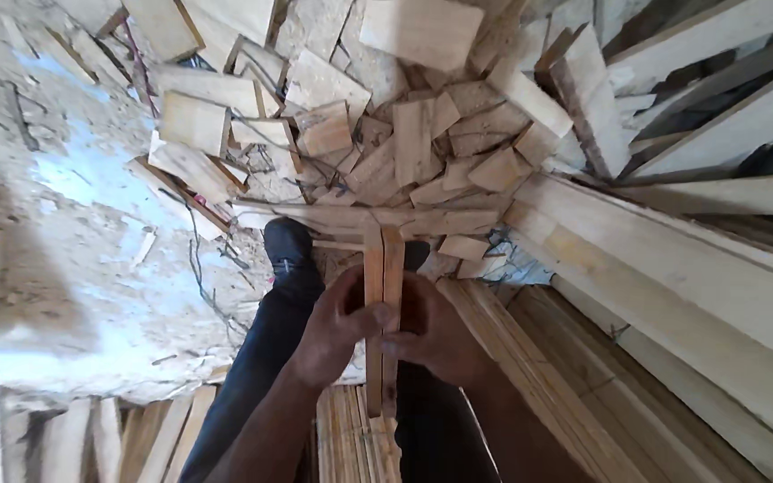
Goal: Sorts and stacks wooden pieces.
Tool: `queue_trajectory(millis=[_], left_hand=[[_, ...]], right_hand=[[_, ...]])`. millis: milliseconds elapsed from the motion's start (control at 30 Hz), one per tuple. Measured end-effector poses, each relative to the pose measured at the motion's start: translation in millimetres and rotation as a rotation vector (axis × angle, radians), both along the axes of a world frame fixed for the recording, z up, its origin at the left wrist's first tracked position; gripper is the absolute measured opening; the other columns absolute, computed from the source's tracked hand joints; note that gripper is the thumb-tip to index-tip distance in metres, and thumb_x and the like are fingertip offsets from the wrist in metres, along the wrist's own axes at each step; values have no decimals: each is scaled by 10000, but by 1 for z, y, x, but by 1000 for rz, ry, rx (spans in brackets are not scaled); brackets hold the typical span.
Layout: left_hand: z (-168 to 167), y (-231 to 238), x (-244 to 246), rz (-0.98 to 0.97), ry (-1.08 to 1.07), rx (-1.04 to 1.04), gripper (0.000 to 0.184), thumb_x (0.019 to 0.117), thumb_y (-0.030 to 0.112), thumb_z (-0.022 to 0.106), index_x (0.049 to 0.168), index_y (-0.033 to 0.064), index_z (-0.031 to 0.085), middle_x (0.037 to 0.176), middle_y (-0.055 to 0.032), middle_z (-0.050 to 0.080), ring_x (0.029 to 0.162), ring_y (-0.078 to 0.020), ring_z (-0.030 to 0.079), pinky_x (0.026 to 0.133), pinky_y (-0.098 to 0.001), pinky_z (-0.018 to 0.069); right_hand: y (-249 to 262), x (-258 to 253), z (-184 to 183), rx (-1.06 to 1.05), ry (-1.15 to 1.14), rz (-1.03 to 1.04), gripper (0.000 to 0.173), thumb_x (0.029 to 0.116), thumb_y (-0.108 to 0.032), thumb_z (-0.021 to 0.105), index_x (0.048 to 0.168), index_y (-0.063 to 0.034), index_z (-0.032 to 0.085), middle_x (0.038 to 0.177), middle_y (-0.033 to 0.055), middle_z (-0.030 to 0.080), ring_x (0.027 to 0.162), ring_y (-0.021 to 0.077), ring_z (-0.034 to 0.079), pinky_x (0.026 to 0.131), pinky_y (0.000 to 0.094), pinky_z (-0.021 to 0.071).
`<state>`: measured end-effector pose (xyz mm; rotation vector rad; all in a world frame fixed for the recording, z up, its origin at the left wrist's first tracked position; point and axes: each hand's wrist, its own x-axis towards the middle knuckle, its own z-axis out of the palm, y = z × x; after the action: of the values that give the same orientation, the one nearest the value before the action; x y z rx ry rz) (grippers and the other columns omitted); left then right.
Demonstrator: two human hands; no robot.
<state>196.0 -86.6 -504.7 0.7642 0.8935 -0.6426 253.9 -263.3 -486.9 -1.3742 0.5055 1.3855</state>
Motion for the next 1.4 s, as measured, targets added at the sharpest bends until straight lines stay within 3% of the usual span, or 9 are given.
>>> queue_trajectory(millis=[167,500,667,800,900,1067,1167,1267,1400], left_hand=[[1,0,10,-15,173,-49,488,903,371,628,1301,91,602,1054,-104,726,934,-194,720,800,-404,623],[-3,2,7,102,260,-123,404,976,404,604,1243,101,628,1038,-118,720,921,-201,720,810,-411,622],[5,9,22,217,381,-50,417,1079,465,397,1245,163,632,1027,-59,735,883,-172,728,748,-372,631],[12,15,25,152,298,-219,402,1022,529,479,1206,211,643,975,-43,754,841,-126,743,708,-315,640],[5,17,12,239,83,-559,552,934,614,630,1279,185,659,1130,-118,741,1014,-205,736,850,-379,627],[-3,17,-7,247,-165,-544,411,902,409,765,1241,186,701,1108,-41,760,1001,-133,735,905,-343,611],[-5,18,-4,196,-285,-378,482,851,296,833,1294,206,667,1162,-16,749,1058,-129,718,938,-348,604],[-2,12,-7,48,-288,-190,713,759,307,919,1365,164,572,1166,-29,727,1053,-155,713,924,-368,617],[8,4,-2,-113,-324,-69,890,759,471,885,1479,181,450,1201,46,701,1069,-62,686,934,-276,598]], right_hand=[[9,4,-7,-106,53,96,703,774,-355,842,1347,-70,550,1052,57,716,913,150,717,786,350,635],[18,6,-5,-121,149,25,613,837,-312,810,1339,-63,562,1064,101,731,916,218,745,772,415,661],[5,28,29,-94,-382,377,896,733,-305,873,1516,-246,440,1396,-42,584,1256,94,585,1020,394,566],[3,24,58,106,-957,639,447,995,-168,624,1429,-248,552,1483,-18,576,1444,267,458,1160,522,436],[2,19,62,265,-1127,827,436,1058,-108,491,1448,-299,527,1547,-52,515,1470,296,421,1178,528,398],[-9,3,57,277,-1026,861,490,1019,-56,538,1458,-273,538,1573,-24,486,1512,272,363,1238,523,318],[-10,-1,57,-5,-804,523,400,1016,-207,557,1409,-135,582,1462,84,590,1406,233,511,1152,465,465],[-1,21,49,-250,-515,206,996,774,-697,771,1530,-141,437,1486,51,537,1326,161,559,1058,423,548],[23,48,39,-152,-400,195,1208,633,-649,885,1593,-182,320,1423,43,563,1237,133,597,986,413,573]])
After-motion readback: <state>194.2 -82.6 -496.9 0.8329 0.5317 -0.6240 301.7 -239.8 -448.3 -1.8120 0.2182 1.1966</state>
